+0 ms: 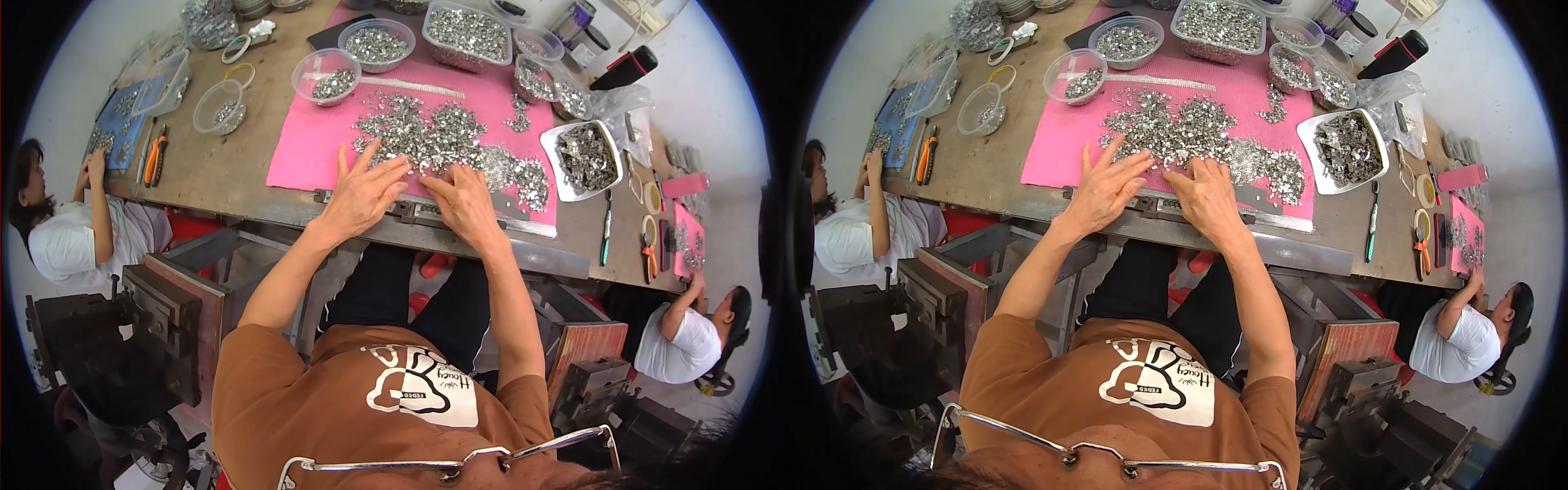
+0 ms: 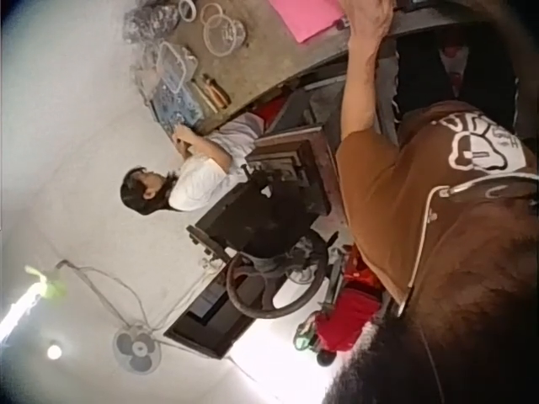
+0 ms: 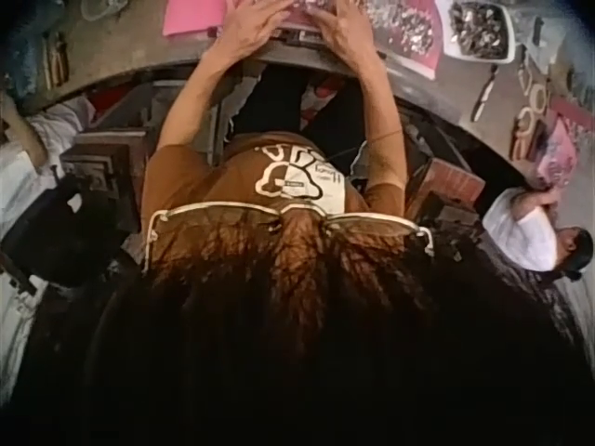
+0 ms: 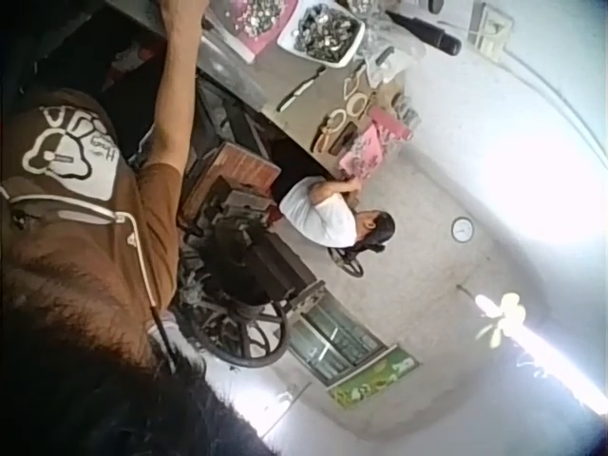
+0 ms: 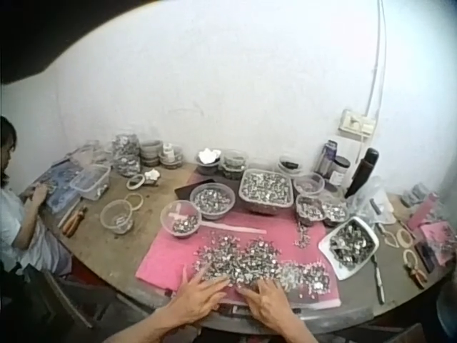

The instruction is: The person sorts small metal components on a sorting mat, then operates a manual press machine.

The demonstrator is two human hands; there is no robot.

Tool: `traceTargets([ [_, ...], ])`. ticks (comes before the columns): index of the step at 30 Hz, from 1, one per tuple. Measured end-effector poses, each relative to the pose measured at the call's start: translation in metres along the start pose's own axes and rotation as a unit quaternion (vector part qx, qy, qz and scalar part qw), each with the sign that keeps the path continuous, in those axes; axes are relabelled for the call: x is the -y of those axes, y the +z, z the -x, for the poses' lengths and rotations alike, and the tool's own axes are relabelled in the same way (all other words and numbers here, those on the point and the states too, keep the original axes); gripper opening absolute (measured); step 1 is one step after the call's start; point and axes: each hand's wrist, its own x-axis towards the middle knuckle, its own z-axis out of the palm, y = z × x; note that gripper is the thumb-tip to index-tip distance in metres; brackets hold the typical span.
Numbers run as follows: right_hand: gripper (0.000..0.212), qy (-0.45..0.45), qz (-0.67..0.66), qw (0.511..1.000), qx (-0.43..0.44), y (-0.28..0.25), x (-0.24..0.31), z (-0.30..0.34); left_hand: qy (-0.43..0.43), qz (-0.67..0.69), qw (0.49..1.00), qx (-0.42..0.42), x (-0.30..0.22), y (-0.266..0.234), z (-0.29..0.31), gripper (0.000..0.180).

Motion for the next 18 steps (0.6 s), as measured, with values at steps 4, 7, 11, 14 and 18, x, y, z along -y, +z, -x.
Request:
traceTargets([
  [4, 0.021, 0.007, -0.052, 0.998, -0.016, 0.000, -0.006, 0.003, -0.016, 0.063, 0.996, -0.062, 0.006, -0.004, -0.007, 0.024],
  [7, 0.019, 0.011, -0.010, 1.000, -0.004, -0.002, -0.004, 0.001, 0.035, 0.016, 0.998, -0.043, 0.006, 0.001, -0.010, 0.018],
  [11, 0.019, 0.026, 0.022, 0.999, -0.019, -0.005, -0.009, 0.003, 0.047, 0.008, 0.999, -0.007, 0.006, -0.002, -0.012, 0.014],
  [14, 0.020, 0.034, 0.008, 0.999, -0.019, -0.003, -0.008, 0.003, 0.058, -0.023, 0.998, 0.001, 0.014, -0.012, -0.011, 0.015],
  [18, 0.027, 0.035, -0.009, 0.999, -0.018, 0.002, 0.001, -0.004, 0.020, -0.081, 0.996, 0.001, 0.021, -0.026, -0.007, 0.018],
])
